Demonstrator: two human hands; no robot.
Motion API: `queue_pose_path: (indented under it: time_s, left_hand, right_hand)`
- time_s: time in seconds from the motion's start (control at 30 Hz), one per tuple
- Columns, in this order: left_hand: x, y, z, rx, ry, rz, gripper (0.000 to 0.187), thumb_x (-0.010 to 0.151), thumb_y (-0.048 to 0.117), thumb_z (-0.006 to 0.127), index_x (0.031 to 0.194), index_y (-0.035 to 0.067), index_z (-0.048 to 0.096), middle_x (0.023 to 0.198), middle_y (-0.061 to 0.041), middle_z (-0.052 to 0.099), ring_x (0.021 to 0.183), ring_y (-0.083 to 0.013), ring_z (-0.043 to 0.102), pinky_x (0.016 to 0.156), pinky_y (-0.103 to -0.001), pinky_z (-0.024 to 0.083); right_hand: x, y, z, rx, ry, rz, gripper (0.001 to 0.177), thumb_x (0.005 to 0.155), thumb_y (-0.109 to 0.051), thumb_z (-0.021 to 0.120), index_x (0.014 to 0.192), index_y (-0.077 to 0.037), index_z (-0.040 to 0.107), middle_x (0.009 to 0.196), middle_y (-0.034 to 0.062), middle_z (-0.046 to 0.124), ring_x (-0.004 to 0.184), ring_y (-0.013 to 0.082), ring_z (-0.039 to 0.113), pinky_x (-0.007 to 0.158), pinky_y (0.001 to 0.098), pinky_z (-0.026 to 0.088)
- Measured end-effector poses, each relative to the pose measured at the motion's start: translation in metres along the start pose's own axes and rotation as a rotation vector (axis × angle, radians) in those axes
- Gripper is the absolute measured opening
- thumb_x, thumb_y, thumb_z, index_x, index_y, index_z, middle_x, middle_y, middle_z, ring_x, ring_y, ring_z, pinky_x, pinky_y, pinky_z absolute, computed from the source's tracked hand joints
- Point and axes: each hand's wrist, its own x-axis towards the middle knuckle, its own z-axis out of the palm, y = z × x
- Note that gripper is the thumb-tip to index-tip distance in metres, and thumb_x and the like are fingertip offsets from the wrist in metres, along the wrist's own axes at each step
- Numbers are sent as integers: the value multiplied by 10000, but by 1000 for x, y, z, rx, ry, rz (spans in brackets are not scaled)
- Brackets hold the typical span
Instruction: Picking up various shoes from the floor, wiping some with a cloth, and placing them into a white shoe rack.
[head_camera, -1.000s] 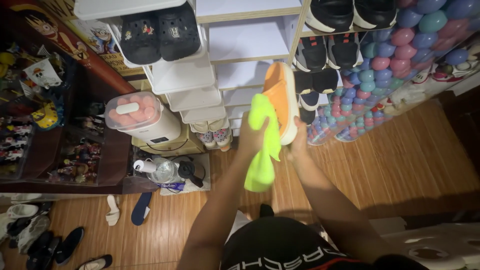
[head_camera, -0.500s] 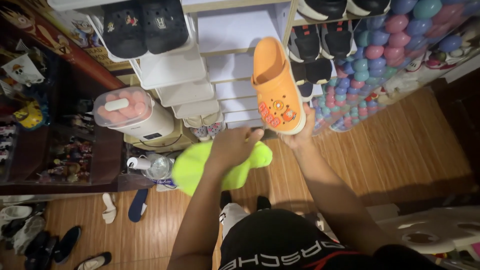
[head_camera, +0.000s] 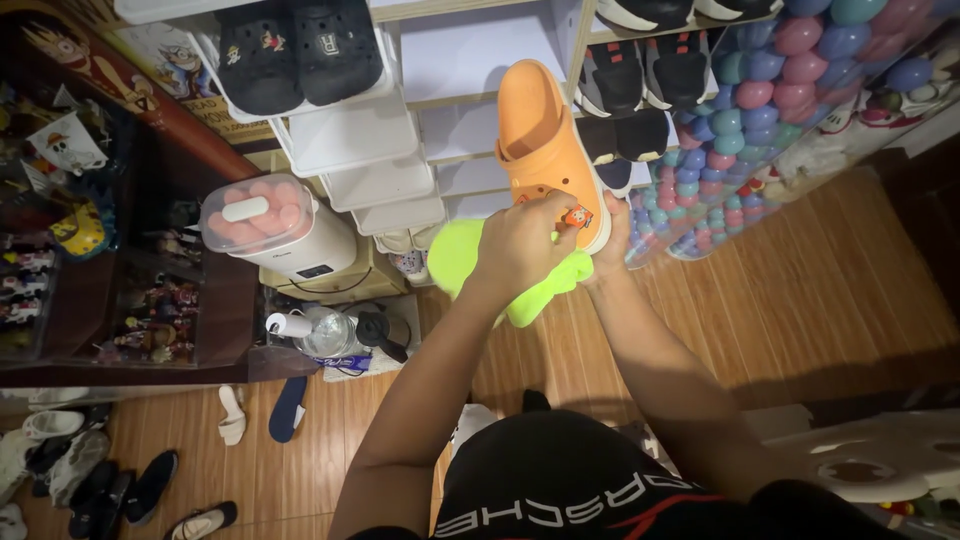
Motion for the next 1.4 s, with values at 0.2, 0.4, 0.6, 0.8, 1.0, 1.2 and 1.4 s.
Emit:
queue_pose_path:
  time_s: [0.2, 0.4, 0.6, 0.8, 1.0, 1.2, 1.4]
  left_hand:
    - [4, -7, 1, 9, -65, 10, 251, 791, 146, 694, 1042, 148, 707, 853, -103, 749, 761, -316, 710, 656, -456, 540]
    - [1, -19, -7, 208, 5, 481, 230, 807, 154, 682, 1030, 116, 638, 860, -101, 707, 754, -289, 704, 673, -434, 535]
    - [7, -28, -9, 460, -66, 601, 151, 815, 235, 712, 944, 177, 659, 765, -83, 687, 666, -258, 695, 608, -398, 509]
    - [8, -45, -6, 376, -34, 631, 237, 809, 205, 681, 1043, 178, 658, 879, -56, 705, 808, -249, 711, 712, -386, 530]
    - [2, -39, -2, 344, -119, 551, 248, 846, 181, 668, 1094, 196, 670, 924, -24, 696, 841, -225, 708, 740, -375, 524]
    - [-5, -43, -5, 318, -26, 624, 266, 850, 200, 667, 1117, 211, 675, 910, -24, 664, 908, -206, 693, 792, -370, 527]
    - [-27, -97, 14, -204, 130, -50, 157, 937, 163, 680, 1095, 159, 684, 970, -48, 728, 872, -214, 697, 790, -380, 555]
  right_hand:
    - [-3, 3, -9, -59, 115, 70, 631, 965, -496, 491, 1380, -31, 590, 1288, 172, 673, 1172, 314, 668, 1028, 456, 551]
    - [-5, 10, -17, -20, 157, 184, 647, 959, -505, 526, 1400, -33, 570, 1330, 175, 646, 1221, 323, 643, 1067, 477, 531]
    - [-5, 14, -18, -17, 239, 265, 715, 885, -543, 566, 1416, -66, 550, 1374, 162, 613, 1258, 332, 613, 1078, 502, 503]
    - [1, 14, -16, -21, 223, 192, 693, 896, -544, 559, 1408, -77, 556, 1369, 142, 618, 1262, 322, 611, 1082, 499, 498]
    - [-3, 11, -16, -55, 161, 134, 651, 942, -500, 543, 1416, -54, 549, 1369, 156, 624, 1261, 311, 617, 1094, 471, 504]
    - [-5, 19, -36, 6, 137, 138, 661, 955, -492, 538, 1437, -39, 547, 1376, 168, 624, 1260, 312, 622, 1100, 461, 506]
    - [-5, 12, 13, 80, 63, 151, 764, 909, -493, 569, 1504, -22, 478, 1484, 220, 538, 1344, 377, 567, 1139, 507, 487]
